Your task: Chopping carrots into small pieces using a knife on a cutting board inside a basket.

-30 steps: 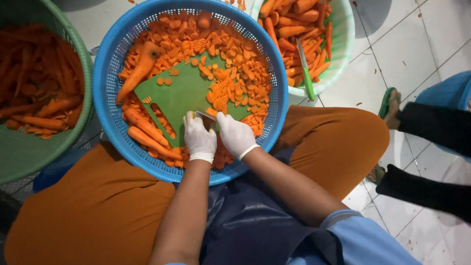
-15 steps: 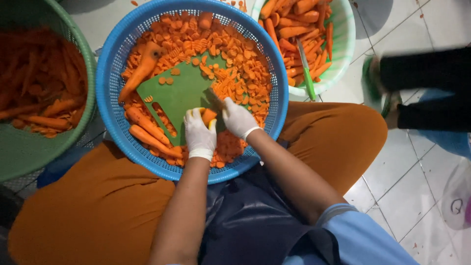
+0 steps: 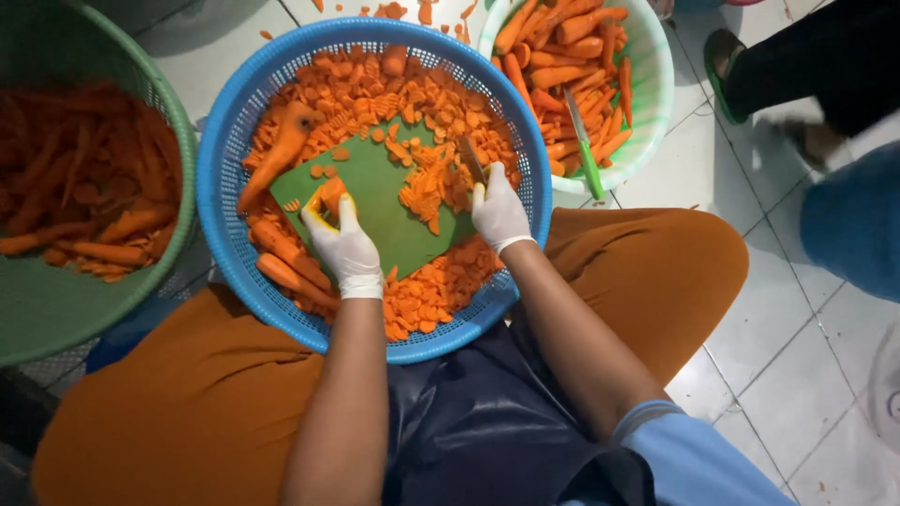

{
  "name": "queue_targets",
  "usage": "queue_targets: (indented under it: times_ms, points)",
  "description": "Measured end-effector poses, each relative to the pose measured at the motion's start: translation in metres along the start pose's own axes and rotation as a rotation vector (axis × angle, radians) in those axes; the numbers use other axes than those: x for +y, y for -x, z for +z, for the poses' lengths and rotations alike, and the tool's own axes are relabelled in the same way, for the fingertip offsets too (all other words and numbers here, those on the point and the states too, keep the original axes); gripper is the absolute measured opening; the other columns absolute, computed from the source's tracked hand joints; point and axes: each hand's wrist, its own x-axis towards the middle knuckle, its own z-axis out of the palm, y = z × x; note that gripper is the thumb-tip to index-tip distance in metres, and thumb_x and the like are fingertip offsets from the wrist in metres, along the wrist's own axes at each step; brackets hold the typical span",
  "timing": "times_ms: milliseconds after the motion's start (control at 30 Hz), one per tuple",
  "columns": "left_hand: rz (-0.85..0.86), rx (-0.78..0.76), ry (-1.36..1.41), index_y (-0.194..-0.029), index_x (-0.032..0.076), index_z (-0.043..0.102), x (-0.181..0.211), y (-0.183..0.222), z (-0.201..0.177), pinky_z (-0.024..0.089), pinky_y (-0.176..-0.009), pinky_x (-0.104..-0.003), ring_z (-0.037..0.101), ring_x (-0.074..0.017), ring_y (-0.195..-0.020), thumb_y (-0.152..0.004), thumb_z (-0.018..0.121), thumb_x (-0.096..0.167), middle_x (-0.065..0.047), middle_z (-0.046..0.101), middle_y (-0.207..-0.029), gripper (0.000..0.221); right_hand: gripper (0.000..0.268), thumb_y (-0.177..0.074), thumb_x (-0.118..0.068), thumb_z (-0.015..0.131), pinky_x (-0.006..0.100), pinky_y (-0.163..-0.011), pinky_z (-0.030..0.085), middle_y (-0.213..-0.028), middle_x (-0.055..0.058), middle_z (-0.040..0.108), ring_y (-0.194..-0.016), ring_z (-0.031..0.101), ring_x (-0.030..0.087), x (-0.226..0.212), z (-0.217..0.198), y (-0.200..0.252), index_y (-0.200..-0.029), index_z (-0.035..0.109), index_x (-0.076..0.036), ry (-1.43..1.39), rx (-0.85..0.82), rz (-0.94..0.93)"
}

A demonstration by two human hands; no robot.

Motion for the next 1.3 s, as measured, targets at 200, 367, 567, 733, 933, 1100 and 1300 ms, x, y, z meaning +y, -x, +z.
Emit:
queue_targets:
  times_ms: [200,367,567,733,933,1100,1300]
  points:
    - [-0.044,-0.022,0.294,-0.111,0.014,0.063,0.037,0.008,-0.001,0.048,-0.093,-0.032,0.058,-0.015,-0.098,-0.091,0.07,0.022,-0.005,0.065,-0.102,0.023,0.01,-0.091,-0.022,0.051,0.05,-0.076,0.054,-0.089,0.012,0.054,-0.087,0.064,0.039,-0.032,-0.011,-0.038,-0.1,0.049,-0.019,0.201,0.093,-0.33]
    - [-0.052,-0.038,0.387,-0.109,0.012,0.063,0.039,0.005,0.0,0.051,-0.088,-0.03,0.059,-0.0145,-0.095,-0.091,0.069,0.019,-0.005,0.063,-0.098,0.021,0.007,-0.09,-0.02,0.052,0.045,-0.069,0.051,-0.092,0.004,0.054,-0.083,0.064,0.032,-0.04,0.006,-0.077,-0.096,0.05,-0.023,0.482,0.123,-0.512]
    - [-0.142,-0.035,0.471,-0.109,0.014,0.064,0.036,-0.001,0.003,0.054,-0.076,-0.025,0.057,-0.0108,-0.086,-0.091,0.069,0.02,0.001,0.06,-0.095,0.02,0.031,-0.09,-0.011,0.054,0.042,-0.066,0.05,-0.096,0.008,0.055,-0.082,0.063,0.032,-0.009,0.004,-0.041,-0.115,0.051,-0.028,0.645,-0.074,-0.886]
    - [-0.172,-0.044,0.514,-0.108,0.015,0.064,0.029,-0.001,0.009,0.055,-0.07,-0.023,0.059,-0.0104,-0.08,-0.09,0.071,0.019,0.001,0.06,-0.093,0.02,0.052,-0.082,0.0,0.058,0.043,-0.077,0.052,-0.105,0.012,0.062,-0.091,0.067,0.035,0.007,-0.03,0.007,-0.126,0.052,-0.027,0.64,-0.548,-0.981]
    - [-0.105,-0.098,0.418,-0.112,0.016,0.066,0.016,-0.001,0.017,0.057,-0.076,-0.025,0.062,-0.0119,-0.09,-0.088,0.074,0.019,-0.001,0.064,-0.098,0.025,0.03,-0.085,-0.008,0.057,0.048,-0.073,0.057,-0.099,0.015,0.058,-0.088,0.067,0.039,-0.003,-0.043,-0.02,-0.114,0.058,-0.018,0.399,-0.437,-0.689]
    - [-0.079,-0.069,0.441,-0.115,0.016,0.065,0.026,0.002,0.009,0.057,-0.082,-0.029,0.059,-0.0124,-0.096,-0.092,0.07,0.022,-0.002,0.063,-0.103,0.024,0.012,-0.088,-0.018,0.057,0.037,-0.052,0.057,-0.095,0.004,0.05,-0.073,0.068,0.029,-0.008,-0.001,-0.03,-0.098,0.051,-0.018,0.459,-0.107,-0.558]
    - [-0.073,-0.017,0.41,-0.112,0.014,0.065,0.027,-0.002,0.001,0.055,-0.086,-0.03,0.061,-0.0135,-0.095,-0.091,0.071,0.023,-0.003,0.065,-0.102,0.023,0.017,-0.087,-0.004,0.059,0.043,-0.061,0.057,-0.092,0.008,0.057,-0.08,0.067,0.031,-0.04,-0.001,0.014,-0.099,0.061,-0.015,0.4,-0.294,-1.066]
